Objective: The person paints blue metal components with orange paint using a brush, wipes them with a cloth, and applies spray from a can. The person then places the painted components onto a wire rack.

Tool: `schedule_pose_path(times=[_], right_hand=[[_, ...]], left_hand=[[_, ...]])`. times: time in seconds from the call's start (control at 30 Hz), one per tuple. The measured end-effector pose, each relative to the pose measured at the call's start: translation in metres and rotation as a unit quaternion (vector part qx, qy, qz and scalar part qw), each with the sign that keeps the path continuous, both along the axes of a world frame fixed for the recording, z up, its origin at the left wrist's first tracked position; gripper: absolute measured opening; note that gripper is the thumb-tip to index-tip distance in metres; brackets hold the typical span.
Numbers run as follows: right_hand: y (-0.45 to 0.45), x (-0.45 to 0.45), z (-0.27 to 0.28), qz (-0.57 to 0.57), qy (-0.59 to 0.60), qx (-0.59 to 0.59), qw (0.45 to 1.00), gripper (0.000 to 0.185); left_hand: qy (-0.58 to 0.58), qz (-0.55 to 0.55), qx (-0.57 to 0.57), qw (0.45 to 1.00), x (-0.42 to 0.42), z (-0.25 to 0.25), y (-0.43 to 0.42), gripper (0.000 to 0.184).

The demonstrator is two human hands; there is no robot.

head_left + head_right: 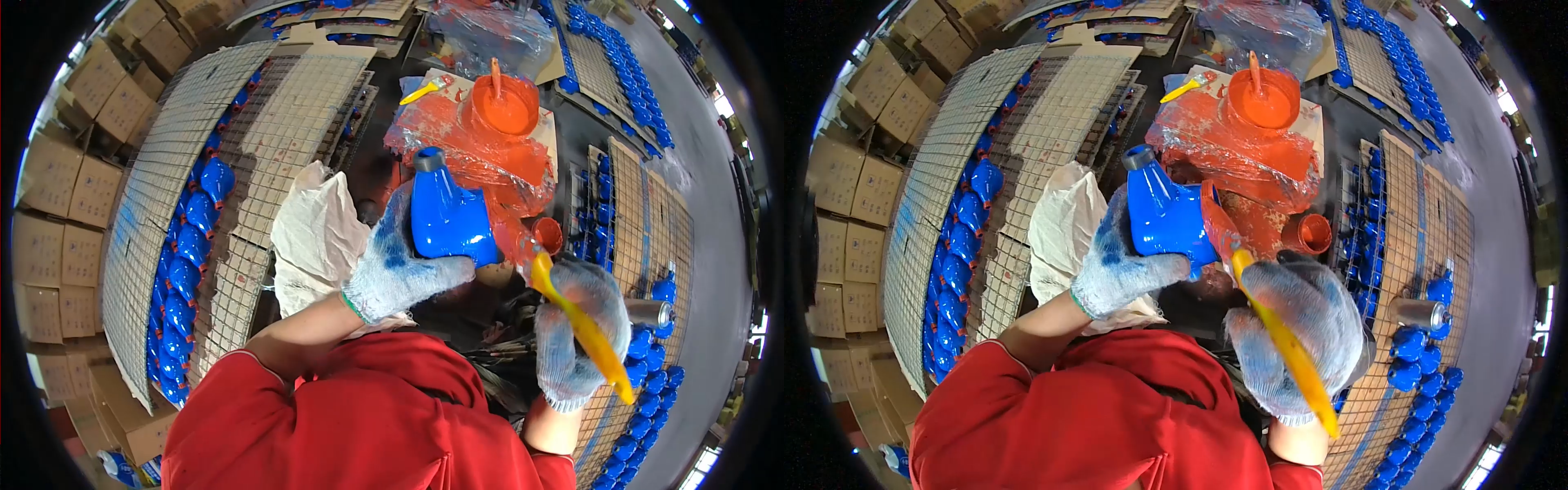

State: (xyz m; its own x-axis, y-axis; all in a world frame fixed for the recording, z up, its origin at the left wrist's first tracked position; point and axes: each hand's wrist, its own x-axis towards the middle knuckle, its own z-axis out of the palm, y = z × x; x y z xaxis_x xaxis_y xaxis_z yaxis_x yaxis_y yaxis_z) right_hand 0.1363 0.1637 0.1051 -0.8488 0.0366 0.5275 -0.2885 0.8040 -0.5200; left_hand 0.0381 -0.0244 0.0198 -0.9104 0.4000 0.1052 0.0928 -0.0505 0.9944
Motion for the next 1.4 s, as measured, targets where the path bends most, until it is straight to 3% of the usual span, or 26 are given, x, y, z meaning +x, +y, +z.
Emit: schedule_pose_path(times=[0.07,0.13,0.2,0.27,0.33,0.37,0.4,0.47,0.5,0.53,0.6,0.63,0.67,0.73,0.87,0.93,0.97,1.0,1.03,1.07,1.17,1.2,1.27,1.3,1.37,1.4], right_hand=[[-0.003,-0.003,0.003,0.038,0.001,-0.006,0.999,0.025],[-0.005,-0.002,-0.003,0.059,0.038,-0.026,0.997,0.036],[-0.008,-0.002,0.003,0.058,0.041,-0.006,0.997,0.034],[-0.008,-0.001,0.003,0.072,0.068,0.026,0.995,0.032],[-0.007,0.0,0.002,0.069,0.077,0.028,0.994,0.031],[-0.005,0.001,0.002,0.079,0.075,0.01,0.994,0.03],[-0.001,0.003,0.001,0.089,0.071,-0.009,0.993,0.029],[0.01,0.003,-0.005,0.101,0.068,-0.056,0.991,0.028],[0.016,0.001,-0.007,0.123,0.072,-0.101,0.985,0.026],[0.019,0.001,-0.009,0.122,0.072,-0.101,0.985,0.026],[0.027,0.0,-0.014,0.115,0.066,-0.142,0.981,0.023],[0.035,0.0,-0.02,0.134,0.057,-0.172,0.974,0.02],[0.042,-0.001,-0.024,0.135,0.056,-0.172,0.974,0.02],[0.052,-0.003,-0.031,0.144,0.014,-0.254,0.956,0.016],[0.062,-0.012,-0.06,0.149,0.004,-0.374,0.915,0.018],[0.066,-0.017,-0.072,0.15,-0.019,-0.458,0.876,0.02],[0.069,-0.019,-0.073,0.13,-0.021,-0.462,0.877,0.02],[0.072,-0.021,-0.075,0.109,-0.024,-0.467,0.877,0.021],[0.078,-0.019,-0.079,0.066,-0.041,-0.446,0.892,0.024],[0.077,-0.019,-0.076,0.043,-0.059,-0.453,0.889,0.027],[0.055,-0.026,-0.053,-0.021,-0.099,-0.458,0.883,0.025],[0.048,-0.031,-0.049,-0.029,-0.097,-0.437,0.894,0.023],[0.039,-0.04,-0.049,-0.019,-0.092,-0.421,0.902,0.02],[0.036,-0.043,-0.045,-0.041,-0.116,-0.392,0.912,0.018],[0.032,-0.049,-0.043,-0.085,-0.136,-0.338,0.927,0.016],[0.034,-0.053,-0.046,-0.077,-0.153,-0.318,0.932,0.019]], left_hand=[[-0.17,-0.016,0.113,0.979,-0.002,0.01,0.0,0.085],[-0.148,-0.031,0.124,0.981,-0.006,0.003,-0.002,0.074],[-0.282,-0.126,0.217,0.926,-0.007,0.003,-0.004,0.072],[-0.294,-0.148,0.225,0.917,-0.004,0.006,-0.005,0.069],[-0.386,-0.129,0.285,0.868,-0.002,0.004,-0.005,0.069],[-0.486,-0.153,0.351,0.786,-0.002,0.016,-0.004,0.068],[-0.49,-0.154,0.348,0.784,-0.002,0.013,-0.009,0.068],[-0.532,-0.259,0.401,0.7,-0.003,0.004,-0.016,0.068],[-0.528,-0.211,0.343,0.748,-0.002,0.007,-0.011,0.069],[-0.529,-0.211,0.343,0.747,-0.003,-0.001,-0.012,0.069],[-0.49,-0.313,0.305,0.754,-0.005,-0.018,-0.016,0.083],[-0.644,-0.353,0.398,0.55,-0.002,-0.024,-0.013,0.08],[-0.644,-0.352,0.399,0.55,0.002,-0.026,-0.012,0.08],[-0.721,-0.397,0.466,0.324,0.007,-0.029,-0.01,0.066],[-0.692,-0.419,0.422,0.408,0.01,-0.029,-0.004,0.077],[-0.619,-0.536,0.521,0.241,0.017,-0.053,0.008,0.069],[-0.617,-0.537,0.523,0.241,0.014,-0.034,0.004,0.069],[-0.627,-0.405,0.434,0.505,0.009,0.001,-0.003,0.068],[-0.579,-0.235,0.304,0.72,0.005,0.02,-0.01,0.066],[-0.578,-0.235,0.306,0.719,0.002,0.014,-0.014,0.066],[-0.257,-0.14,0.218,0.931,-0.008,-0.01,-0.008,0.08],[-0.202,-0.091,0.075,0.972,-0.01,-0.009,-0.012,0.086],[-0.034,-0.082,-0.14,0.986,-0.009,-0.007,-0.014,0.082],[-0.037,-0.086,-0.136,0.986,-0.009,-0.005,-0.013,0.082],[0.225,-0.113,-0.27,0.929,-0.007,-0.001,-0.012,0.077],[0.221,-0.115,-0.267,0.931,-0.005,0.001,-0.011,0.077]])
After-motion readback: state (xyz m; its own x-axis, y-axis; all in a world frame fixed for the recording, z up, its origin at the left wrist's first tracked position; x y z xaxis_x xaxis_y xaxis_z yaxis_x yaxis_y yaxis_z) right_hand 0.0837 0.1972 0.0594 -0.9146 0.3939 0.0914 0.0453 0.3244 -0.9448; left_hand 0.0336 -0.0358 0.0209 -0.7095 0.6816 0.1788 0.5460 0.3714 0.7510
